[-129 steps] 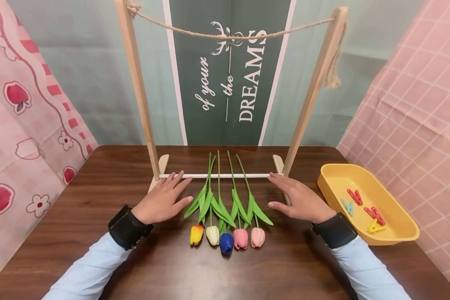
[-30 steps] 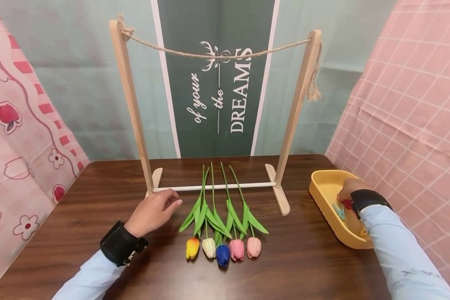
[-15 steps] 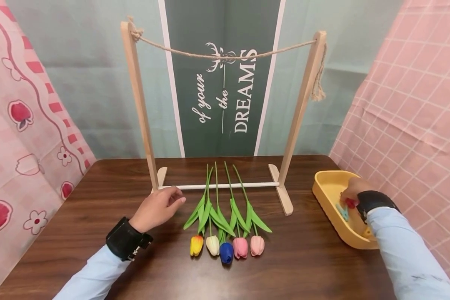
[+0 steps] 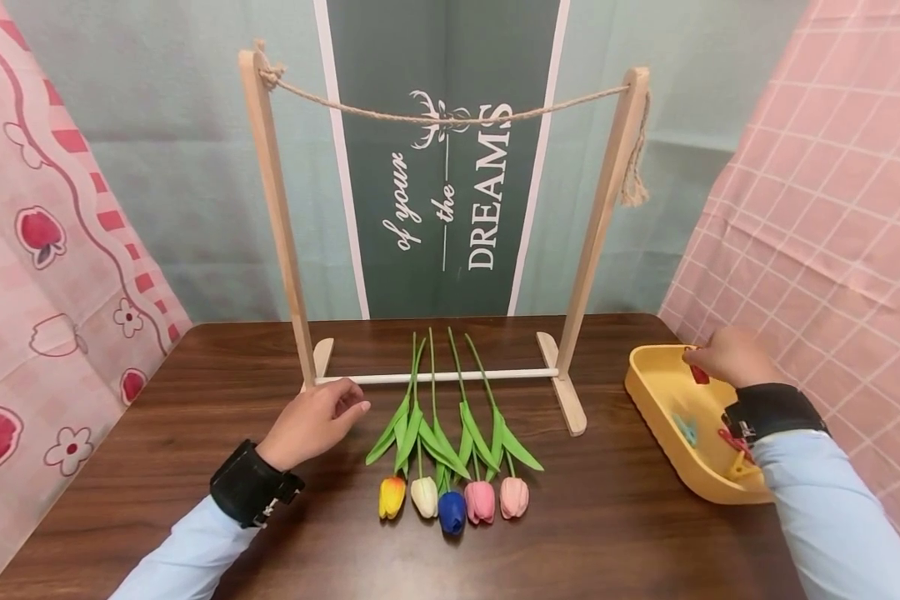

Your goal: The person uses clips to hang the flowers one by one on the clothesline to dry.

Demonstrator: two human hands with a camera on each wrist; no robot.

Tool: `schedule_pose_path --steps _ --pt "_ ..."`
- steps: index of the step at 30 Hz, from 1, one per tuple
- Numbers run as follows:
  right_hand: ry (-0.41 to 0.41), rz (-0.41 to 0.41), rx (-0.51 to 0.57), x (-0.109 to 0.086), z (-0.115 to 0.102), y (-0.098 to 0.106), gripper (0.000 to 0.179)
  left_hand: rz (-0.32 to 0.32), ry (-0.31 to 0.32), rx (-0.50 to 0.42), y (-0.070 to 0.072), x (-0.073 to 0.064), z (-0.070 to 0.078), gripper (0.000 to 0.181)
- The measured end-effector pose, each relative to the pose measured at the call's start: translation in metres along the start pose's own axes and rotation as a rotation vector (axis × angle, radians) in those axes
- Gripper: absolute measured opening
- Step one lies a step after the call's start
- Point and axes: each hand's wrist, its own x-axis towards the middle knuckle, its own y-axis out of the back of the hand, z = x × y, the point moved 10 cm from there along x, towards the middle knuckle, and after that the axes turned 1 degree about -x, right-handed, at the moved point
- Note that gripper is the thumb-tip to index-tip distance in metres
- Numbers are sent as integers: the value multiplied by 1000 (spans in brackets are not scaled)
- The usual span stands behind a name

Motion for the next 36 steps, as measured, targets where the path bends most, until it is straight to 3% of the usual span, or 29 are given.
schedule_pose_path --steps 6,10,15,25,36 --pt "9 187 5 -14 -37 30 39 -5 11 -5 0 0 -3 11" --pt "4 232 34 -23 -62 37 36 -8 8 7 0 2 -2 13" --pt "68 300 41 -28 -96 40 31 -8 8 8 0 3 -2 13" --pt "180 416 73 -37 -153 23 29 -9 20 1 -2 1 -5 12" --pt "228 427 183 -37 -182 -4 18 -10 46 3 -3 0 -8 13"
